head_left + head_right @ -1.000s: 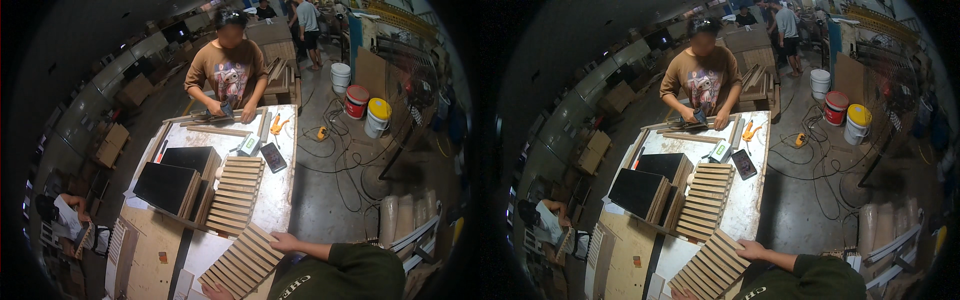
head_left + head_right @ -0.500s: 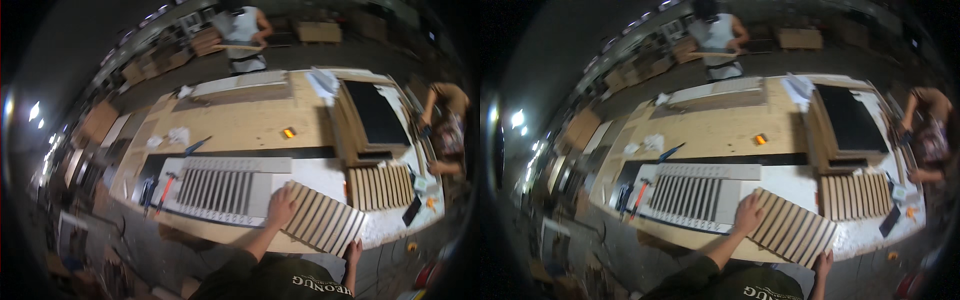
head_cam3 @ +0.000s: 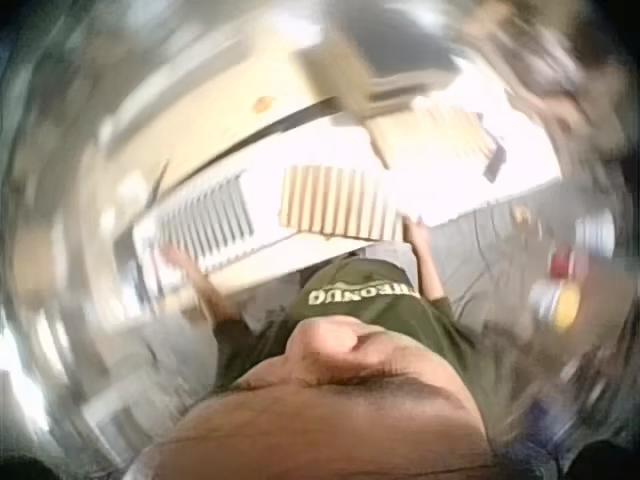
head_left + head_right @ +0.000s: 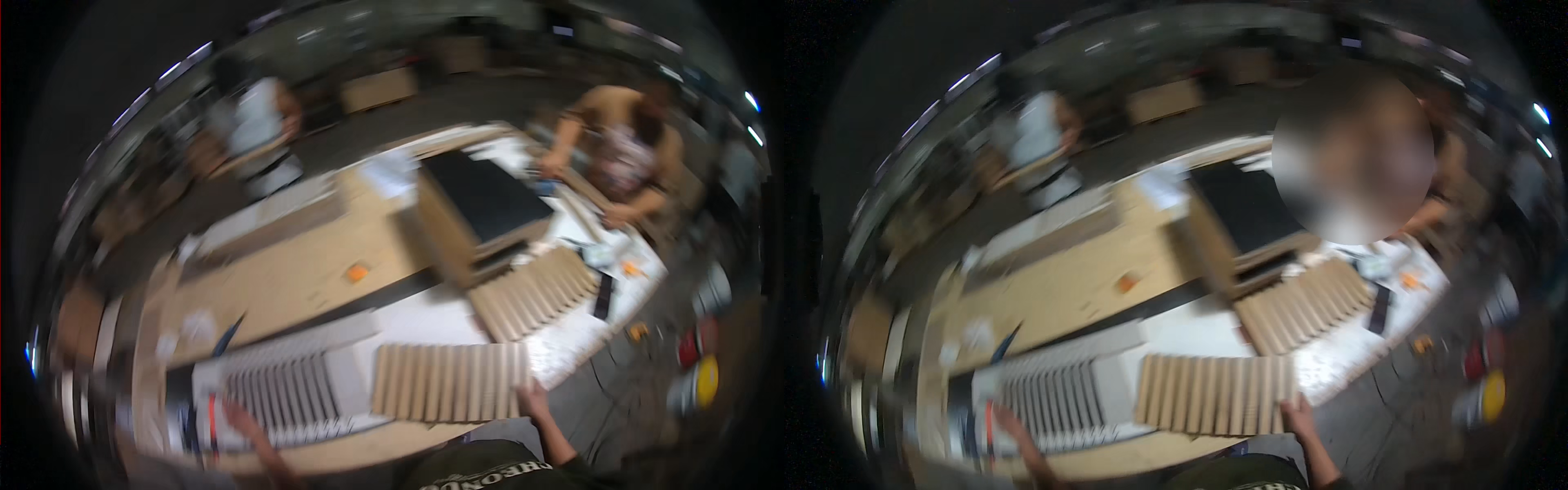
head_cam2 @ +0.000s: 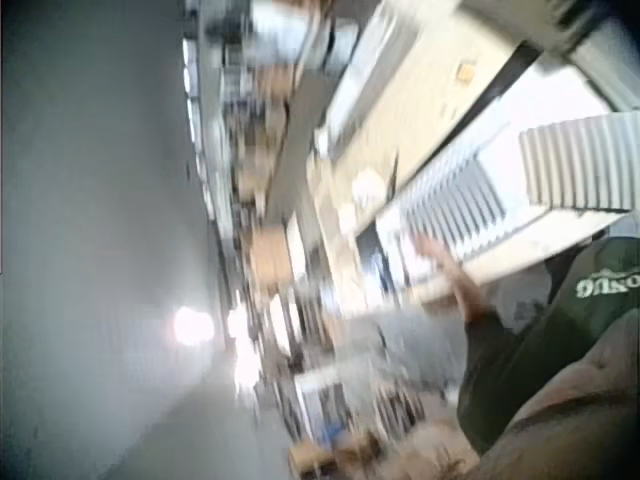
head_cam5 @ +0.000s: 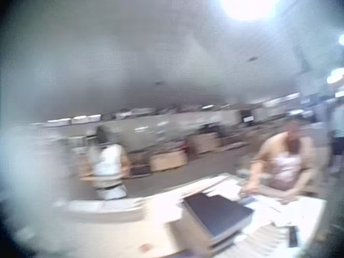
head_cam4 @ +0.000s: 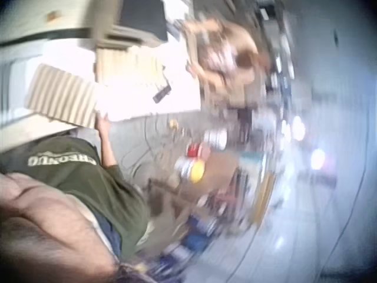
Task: Manually assemble wooden slats onto a frame using glue, a hammer, and a pneumatic stapler.
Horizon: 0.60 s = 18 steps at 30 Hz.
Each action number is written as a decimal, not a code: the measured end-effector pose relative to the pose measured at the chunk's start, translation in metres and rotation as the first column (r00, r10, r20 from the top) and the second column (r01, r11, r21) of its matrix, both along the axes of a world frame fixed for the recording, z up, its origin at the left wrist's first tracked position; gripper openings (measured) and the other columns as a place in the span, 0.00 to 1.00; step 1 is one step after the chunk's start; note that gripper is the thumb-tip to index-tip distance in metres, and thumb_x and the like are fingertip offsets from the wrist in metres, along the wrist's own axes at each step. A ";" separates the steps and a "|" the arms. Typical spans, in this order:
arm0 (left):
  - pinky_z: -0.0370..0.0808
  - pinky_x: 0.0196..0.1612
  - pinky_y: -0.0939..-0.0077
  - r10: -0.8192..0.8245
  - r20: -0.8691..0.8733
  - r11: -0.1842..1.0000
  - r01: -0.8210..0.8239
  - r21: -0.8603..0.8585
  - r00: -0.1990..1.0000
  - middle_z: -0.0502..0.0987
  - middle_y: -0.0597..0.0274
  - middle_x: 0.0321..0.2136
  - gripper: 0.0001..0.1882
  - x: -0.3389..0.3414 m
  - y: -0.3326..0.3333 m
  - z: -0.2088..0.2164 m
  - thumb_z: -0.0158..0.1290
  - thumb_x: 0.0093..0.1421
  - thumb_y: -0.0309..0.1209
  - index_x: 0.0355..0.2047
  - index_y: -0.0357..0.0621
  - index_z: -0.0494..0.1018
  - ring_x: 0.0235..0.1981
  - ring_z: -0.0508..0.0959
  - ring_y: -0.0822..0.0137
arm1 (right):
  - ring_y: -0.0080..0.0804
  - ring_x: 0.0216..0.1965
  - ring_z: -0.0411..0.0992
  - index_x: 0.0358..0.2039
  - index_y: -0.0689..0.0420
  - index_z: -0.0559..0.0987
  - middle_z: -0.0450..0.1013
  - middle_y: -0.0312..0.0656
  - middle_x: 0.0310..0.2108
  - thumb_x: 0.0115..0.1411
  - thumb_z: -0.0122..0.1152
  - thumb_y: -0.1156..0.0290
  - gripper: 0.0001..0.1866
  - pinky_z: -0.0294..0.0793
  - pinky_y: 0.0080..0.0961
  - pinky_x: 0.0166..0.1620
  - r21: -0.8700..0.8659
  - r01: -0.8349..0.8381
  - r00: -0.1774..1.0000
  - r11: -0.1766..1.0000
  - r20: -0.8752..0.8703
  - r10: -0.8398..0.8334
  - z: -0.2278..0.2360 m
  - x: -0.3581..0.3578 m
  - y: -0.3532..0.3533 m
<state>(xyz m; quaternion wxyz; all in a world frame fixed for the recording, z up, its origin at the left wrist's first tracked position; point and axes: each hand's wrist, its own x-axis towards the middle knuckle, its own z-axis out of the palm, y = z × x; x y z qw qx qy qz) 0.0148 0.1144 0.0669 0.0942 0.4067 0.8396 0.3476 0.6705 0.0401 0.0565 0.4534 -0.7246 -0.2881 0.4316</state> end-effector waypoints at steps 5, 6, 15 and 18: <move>0.60 0.54 0.61 -0.359 -0.135 0.920 0.374 0.113 0.924 0.71 0.41 0.42 0.19 0.175 -0.009 0.035 0.48 0.58 0.33 0.45 0.30 0.68 0.47 0.67 0.48 | 0.31 0.40 0.71 0.46 0.61 0.70 0.72 0.47 0.40 0.47 0.64 0.53 0.31 0.69 0.26 0.45 0.068 -0.128 0.982 0.989 0.146 0.117 0.008 -0.012 0.010; 0.60 0.53 0.61 -0.499 -0.308 0.819 0.557 0.138 0.810 0.70 0.42 0.43 0.19 0.237 -0.010 0.061 0.48 0.56 0.30 0.46 0.29 0.67 0.46 0.67 0.47 | 0.32 0.41 0.71 0.46 0.62 0.70 0.72 0.47 0.40 0.47 0.64 0.53 0.31 0.68 0.26 0.46 0.052 -0.100 0.992 0.994 0.085 0.095 0.011 -0.012 0.008; 0.38 0.61 0.50 -0.818 -0.342 0.571 0.726 -0.383 0.463 0.46 0.38 0.60 0.38 0.382 -0.017 0.052 0.46 0.56 0.50 0.60 0.38 0.52 0.63 0.44 0.45 | 0.36 0.41 0.71 0.46 0.61 0.70 0.73 0.50 0.39 0.46 0.62 0.47 0.34 0.69 0.27 0.45 0.050 -0.062 0.997 0.997 0.051 0.060 0.013 -0.012 -0.002; 0.37 0.61 0.50 -0.818 -0.327 0.572 0.730 -0.375 0.473 0.45 0.38 0.61 0.38 0.381 -0.016 0.054 0.46 0.56 0.51 0.60 0.39 0.52 0.63 0.43 0.45 | 0.36 0.41 0.71 0.46 0.61 0.70 0.73 0.50 0.39 0.46 0.62 0.47 0.34 0.69 0.27 0.45 0.065 -0.052 0.998 0.997 0.023 0.051 0.004 -0.014 -0.002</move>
